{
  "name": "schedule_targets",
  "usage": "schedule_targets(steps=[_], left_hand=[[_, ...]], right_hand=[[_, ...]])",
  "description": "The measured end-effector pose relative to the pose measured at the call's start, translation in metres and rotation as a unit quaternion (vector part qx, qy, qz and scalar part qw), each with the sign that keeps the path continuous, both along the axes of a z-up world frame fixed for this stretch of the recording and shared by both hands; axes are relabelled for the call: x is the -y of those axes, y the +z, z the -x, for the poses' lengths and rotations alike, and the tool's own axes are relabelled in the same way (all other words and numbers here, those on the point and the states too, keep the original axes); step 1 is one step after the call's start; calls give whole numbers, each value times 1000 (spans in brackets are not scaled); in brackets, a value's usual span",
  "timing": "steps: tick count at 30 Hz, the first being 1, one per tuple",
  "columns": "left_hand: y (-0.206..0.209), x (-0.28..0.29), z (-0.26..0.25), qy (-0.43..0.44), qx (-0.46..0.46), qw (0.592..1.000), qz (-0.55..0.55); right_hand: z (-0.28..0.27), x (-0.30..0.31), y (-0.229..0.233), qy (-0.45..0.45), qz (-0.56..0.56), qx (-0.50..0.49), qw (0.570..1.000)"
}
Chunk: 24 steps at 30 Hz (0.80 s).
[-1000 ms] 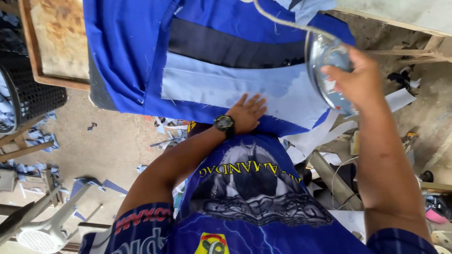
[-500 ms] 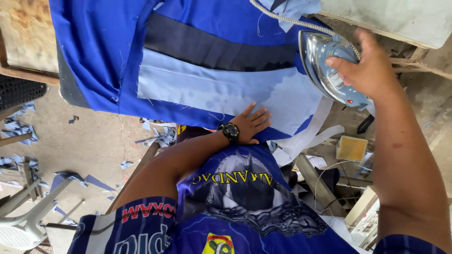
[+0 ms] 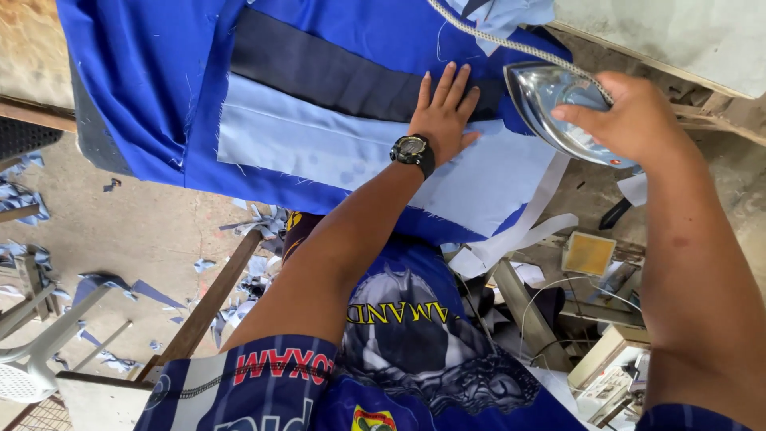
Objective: The person aligns a dark fabric strip on a blue cloth, trims the edge with scissors, then repeatedly sprays the area with a spray bottle and irons it with an electric iron. The person smooths the fabric by hand between ironing passes.
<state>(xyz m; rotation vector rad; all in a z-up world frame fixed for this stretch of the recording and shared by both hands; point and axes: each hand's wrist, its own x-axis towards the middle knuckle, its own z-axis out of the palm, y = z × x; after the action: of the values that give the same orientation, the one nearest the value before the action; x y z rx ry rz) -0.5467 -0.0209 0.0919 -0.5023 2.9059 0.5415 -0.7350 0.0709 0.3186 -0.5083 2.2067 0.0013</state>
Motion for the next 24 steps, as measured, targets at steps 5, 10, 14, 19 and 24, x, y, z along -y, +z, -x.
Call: schedule_targets(steps=[5, 10, 14, 19, 24], left_hand=[[4, 0, 6, -31, 1, 999, -11], [21, 1, 11, -29, 59, 998, -12], [27, 4, 13, -26, 81, 996, -10], [31, 10, 19, -31, 102, 994, -23], [28, 10, 20, -36, 103, 994, -29]], right_hand=[[10, -6, -1, 50, -32, -10, 998], [12, -7, -7, 89, -67, -5, 994], [12, -6, -16, 83, -51, 23, 995], [12, 4, -23, 141, -100, 14, 985], [15, 1, -34, 175, -55, 9, 983]])
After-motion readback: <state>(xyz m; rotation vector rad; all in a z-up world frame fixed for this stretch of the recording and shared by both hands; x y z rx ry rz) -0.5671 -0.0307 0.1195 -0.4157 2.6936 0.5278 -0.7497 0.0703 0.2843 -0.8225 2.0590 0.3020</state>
